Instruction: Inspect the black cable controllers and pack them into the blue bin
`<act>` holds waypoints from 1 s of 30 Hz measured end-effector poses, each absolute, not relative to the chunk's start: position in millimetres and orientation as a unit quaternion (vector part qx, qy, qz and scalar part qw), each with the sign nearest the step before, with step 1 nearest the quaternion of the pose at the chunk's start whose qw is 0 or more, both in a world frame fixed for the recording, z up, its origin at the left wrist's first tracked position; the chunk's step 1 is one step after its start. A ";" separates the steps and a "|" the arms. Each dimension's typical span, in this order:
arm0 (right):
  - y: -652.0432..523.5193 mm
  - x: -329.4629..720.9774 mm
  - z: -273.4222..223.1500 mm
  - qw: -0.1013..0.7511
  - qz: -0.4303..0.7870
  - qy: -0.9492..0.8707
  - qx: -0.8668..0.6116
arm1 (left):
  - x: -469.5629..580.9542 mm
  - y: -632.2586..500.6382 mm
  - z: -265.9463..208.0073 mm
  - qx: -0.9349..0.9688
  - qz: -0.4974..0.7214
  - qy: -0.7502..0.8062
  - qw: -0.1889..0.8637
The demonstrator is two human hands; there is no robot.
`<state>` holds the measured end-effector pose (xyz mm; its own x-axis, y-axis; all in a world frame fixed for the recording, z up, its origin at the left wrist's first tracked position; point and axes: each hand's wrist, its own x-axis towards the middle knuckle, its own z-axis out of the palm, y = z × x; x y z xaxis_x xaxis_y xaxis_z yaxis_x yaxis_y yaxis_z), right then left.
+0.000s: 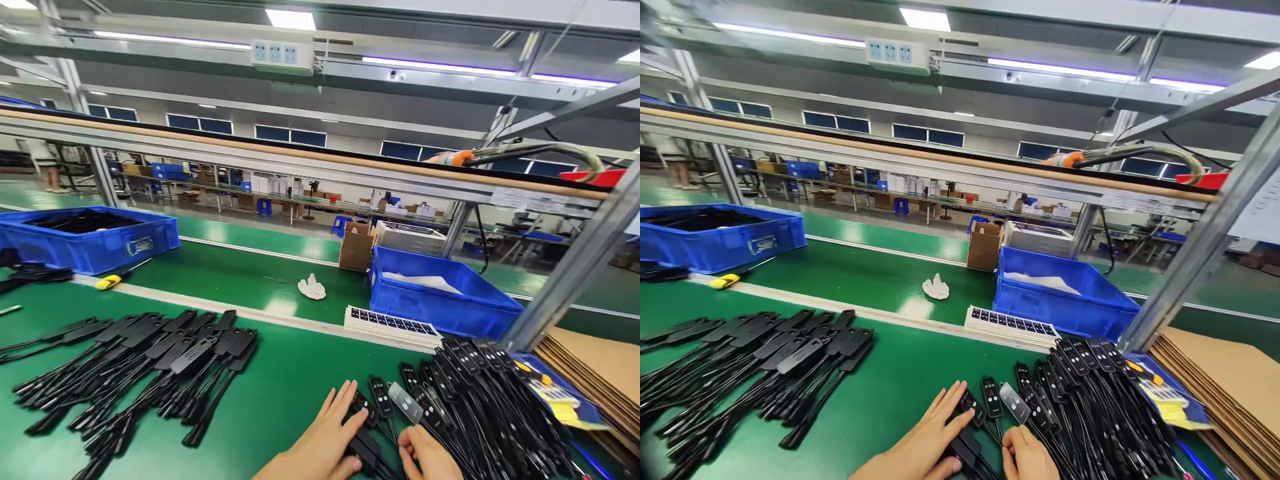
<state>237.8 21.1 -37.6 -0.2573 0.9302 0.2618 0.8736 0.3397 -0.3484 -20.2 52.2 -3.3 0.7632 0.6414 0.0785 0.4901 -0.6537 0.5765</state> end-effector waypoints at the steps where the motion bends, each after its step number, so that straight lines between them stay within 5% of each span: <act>1: 18.2 233.1 -31.4 0.207 0.073 -0.792 -0.570 | -20.7 51.3 3.4 0.898 0.136 0.318 0.273; 8: 3.1 214.7 13.6 0.156 0.174 -0.798 -0.556 | -15.2 62.5 22.7 0.886 0.105 0.324 0.314; 13: 12.0 198.4 25.8 0.120 0.034 -0.745 -0.655 | -10.4 56.5 5.7 0.872 0.178 0.317 0.329; 20: 19.5 195.2 27.6 0.106 0.041 -0.769 -0.629 | -6.1 71.3 -30.7 0.887 0.310 0.299 0.167; 23: 18.1 201.0 33.1 0.112 0.020 -0.766 -0.633 | -7.1 78.0 -29.8 0.918 0.265 0.263 0.134; 30: 26.1 219.6 28.1 0.131 -0.044 -0.705 -0.695 | -8.5 64.5 -0.7 0.919 0.139 0.279 0.240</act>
